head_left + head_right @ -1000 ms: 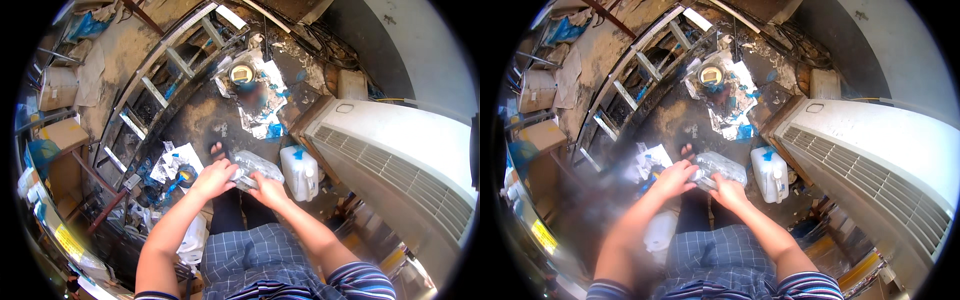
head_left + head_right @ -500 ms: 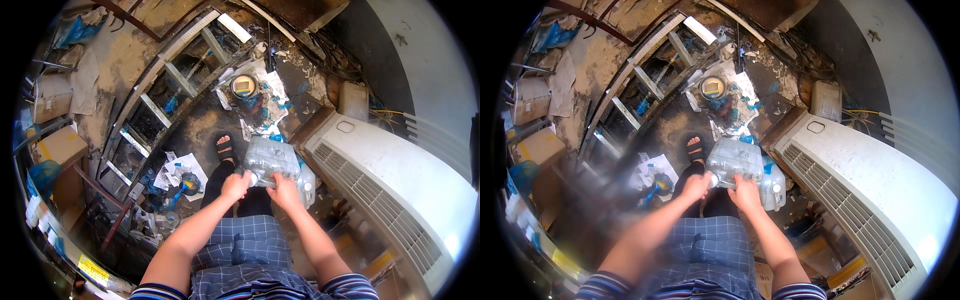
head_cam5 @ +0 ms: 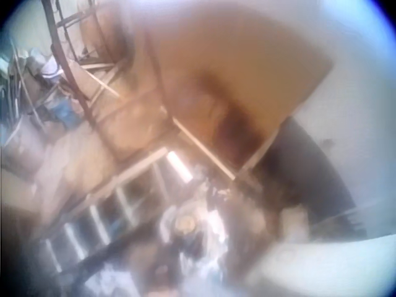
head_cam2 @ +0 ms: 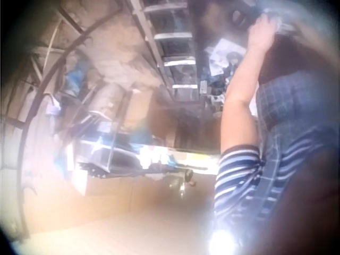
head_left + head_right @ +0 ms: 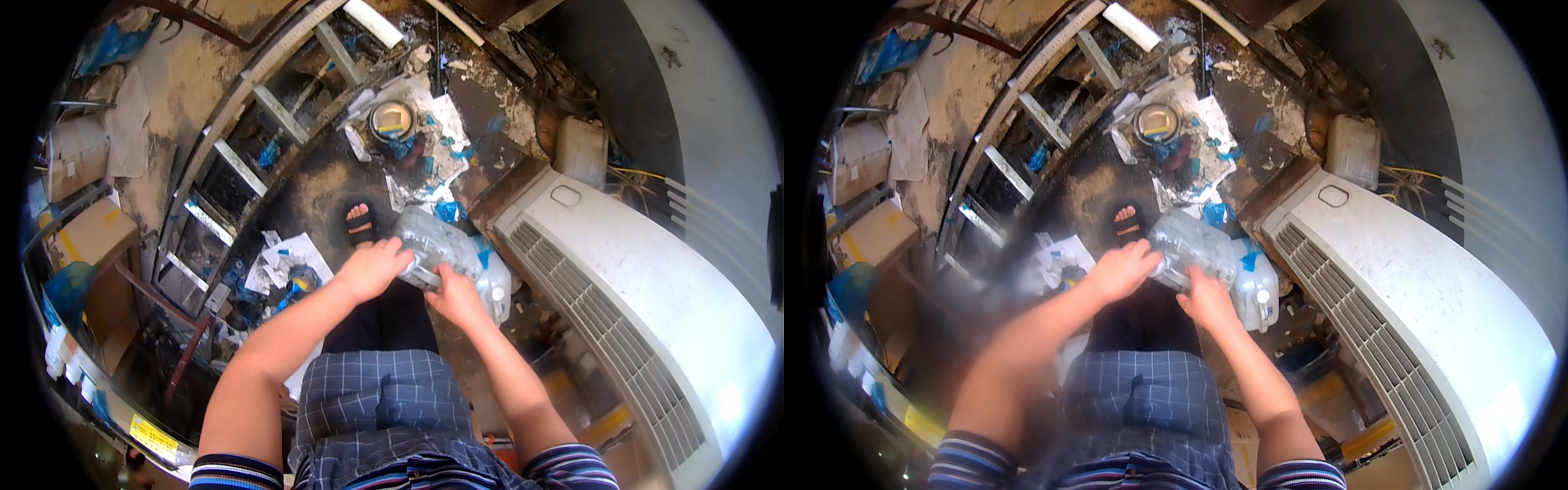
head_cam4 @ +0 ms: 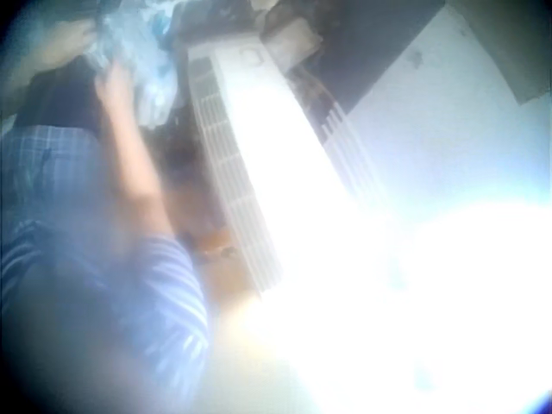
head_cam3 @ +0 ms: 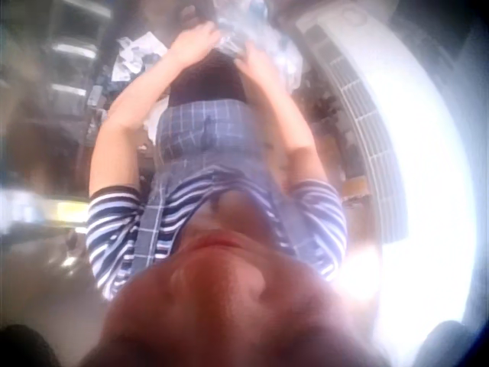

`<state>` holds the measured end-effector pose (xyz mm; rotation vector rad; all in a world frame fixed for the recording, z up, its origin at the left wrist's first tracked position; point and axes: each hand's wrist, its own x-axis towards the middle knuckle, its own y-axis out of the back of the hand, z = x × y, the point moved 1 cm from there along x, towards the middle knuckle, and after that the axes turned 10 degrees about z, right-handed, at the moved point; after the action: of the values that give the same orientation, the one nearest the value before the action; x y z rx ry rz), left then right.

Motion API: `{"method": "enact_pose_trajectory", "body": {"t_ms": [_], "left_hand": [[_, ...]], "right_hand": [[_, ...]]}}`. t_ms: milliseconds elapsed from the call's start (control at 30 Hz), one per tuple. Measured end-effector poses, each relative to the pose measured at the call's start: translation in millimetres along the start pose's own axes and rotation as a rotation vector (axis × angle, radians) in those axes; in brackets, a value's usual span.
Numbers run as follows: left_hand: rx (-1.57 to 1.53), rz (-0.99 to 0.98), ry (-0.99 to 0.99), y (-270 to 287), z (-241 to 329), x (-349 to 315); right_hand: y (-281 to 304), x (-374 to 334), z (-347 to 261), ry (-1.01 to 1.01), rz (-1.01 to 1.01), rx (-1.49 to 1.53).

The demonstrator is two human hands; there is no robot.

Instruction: The person pours liquid from a plastic bottle into a metal paint can and stirs the contents with a blue-handled brush. They then pour the mixed paint into a larger metal container and continue stirring.

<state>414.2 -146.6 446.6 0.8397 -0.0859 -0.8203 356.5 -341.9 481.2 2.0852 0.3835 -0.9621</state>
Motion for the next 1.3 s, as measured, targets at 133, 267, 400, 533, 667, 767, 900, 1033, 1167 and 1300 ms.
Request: {"method": "enact_pose_trajectory", "body": {"t_ms": [133, 267, 400, 533, 667, 767, 900, 1033, 1167, 1300], "left_hand": [[-0.185, 0.009, 0.333, -2, -1, 1], [-0.717, -0.317, 1.188, -32, -10, -10], [-0.971, -0.198, 1.406, -49, -11, -26], [-0.121, 0.413, 0.625, -33, 15, -24], [-0.025, 0.162, 0.163, 7, 36, -13], [0.053, 0.069, 0.126, 3, 25, -13], [-0.143, -0.007, 0.552, 9, 23, -5], [-0.312, -0.061, 0.878, 4, 23, 3], [0.051, 0.129, 0.542, 4, 34, 0], [0.066, 0.174, -0.008, 16, 46, 2]], "right_hand": [[-8, 4, 8, 0.047, 0.035, -0.012], [-10, 4, -1, 0.052, 0.024, -0.062], [-17, 1, 9, 0.159, 0.082, -0.118], [-4, 0, 0, 0.083, -0.046, -0.084], [2, -3, -2, 0.057, -0.022, -0.036], [3, -6, -3, 0.057, -0.017, -0.014], [3, -9, -4, 0.082, -0.015, -0.044], [2, -11, 4, 0.11, 0.02, -0.028], [-5, -10, 10, 0.064, 0.036, -0.06], [3, -8, 14, -0.015, 0.045, 0.051]]}}
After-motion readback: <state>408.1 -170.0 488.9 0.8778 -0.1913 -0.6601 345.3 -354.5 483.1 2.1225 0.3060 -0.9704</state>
